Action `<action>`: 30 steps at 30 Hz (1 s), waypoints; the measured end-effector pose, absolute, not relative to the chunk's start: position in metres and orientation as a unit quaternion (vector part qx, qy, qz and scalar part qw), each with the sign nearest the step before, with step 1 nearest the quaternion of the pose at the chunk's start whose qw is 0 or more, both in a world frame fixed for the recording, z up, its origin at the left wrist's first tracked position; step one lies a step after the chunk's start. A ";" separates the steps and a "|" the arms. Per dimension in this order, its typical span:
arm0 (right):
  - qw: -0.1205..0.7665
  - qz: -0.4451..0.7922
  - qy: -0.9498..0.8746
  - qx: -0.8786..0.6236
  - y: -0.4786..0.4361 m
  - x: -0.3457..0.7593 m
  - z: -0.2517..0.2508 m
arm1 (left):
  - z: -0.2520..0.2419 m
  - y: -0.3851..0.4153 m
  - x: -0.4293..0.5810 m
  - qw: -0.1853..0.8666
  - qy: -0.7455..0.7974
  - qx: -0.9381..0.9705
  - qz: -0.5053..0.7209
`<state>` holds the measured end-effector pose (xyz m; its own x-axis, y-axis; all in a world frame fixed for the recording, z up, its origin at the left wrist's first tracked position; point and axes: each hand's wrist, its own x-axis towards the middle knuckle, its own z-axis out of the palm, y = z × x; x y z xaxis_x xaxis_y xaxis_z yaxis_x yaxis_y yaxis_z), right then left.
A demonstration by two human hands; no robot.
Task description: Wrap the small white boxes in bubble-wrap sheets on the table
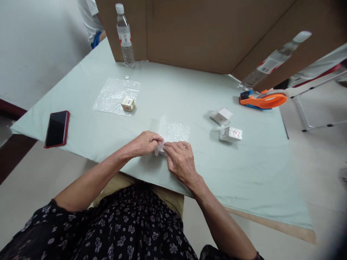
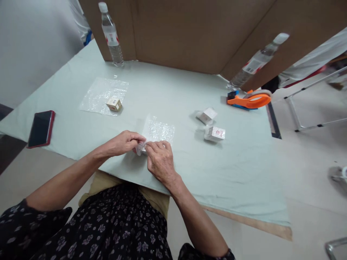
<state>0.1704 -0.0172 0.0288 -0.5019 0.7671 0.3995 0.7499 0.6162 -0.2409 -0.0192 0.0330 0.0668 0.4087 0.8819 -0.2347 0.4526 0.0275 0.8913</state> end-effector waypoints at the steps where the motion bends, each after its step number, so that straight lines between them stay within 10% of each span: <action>1: 0.243 0.022 -0.864 -0.441 -0.018 0.171 0.028 | 0.068 0.035 -0.020 0.530 0.496 0.659 0.197; 7: 0.255 0.038 -0.855 -0.450 -0.018 0.170 0.025 | 0.060 0.037 -0.021 0.606 0.462 0.624 0.175; 18: 0.361 0.099 -0.737 -0.563 -0.029 0.197 0.032 | 0.035 0.011 -0.009 0.133 0.410 0.881 0.194; 25: 0.210 0.278 -0.553 -0.757 -0.042 0.223 0.023 | 0.033 0.011 -0.008 0.119 0.401 0.892 0.172; 30: 0.256 0.297 -0.516 -0.762 -0.029 0.205 0.014 | 0.034 0.010 -0.008 0.131 0.407 0.889 0.163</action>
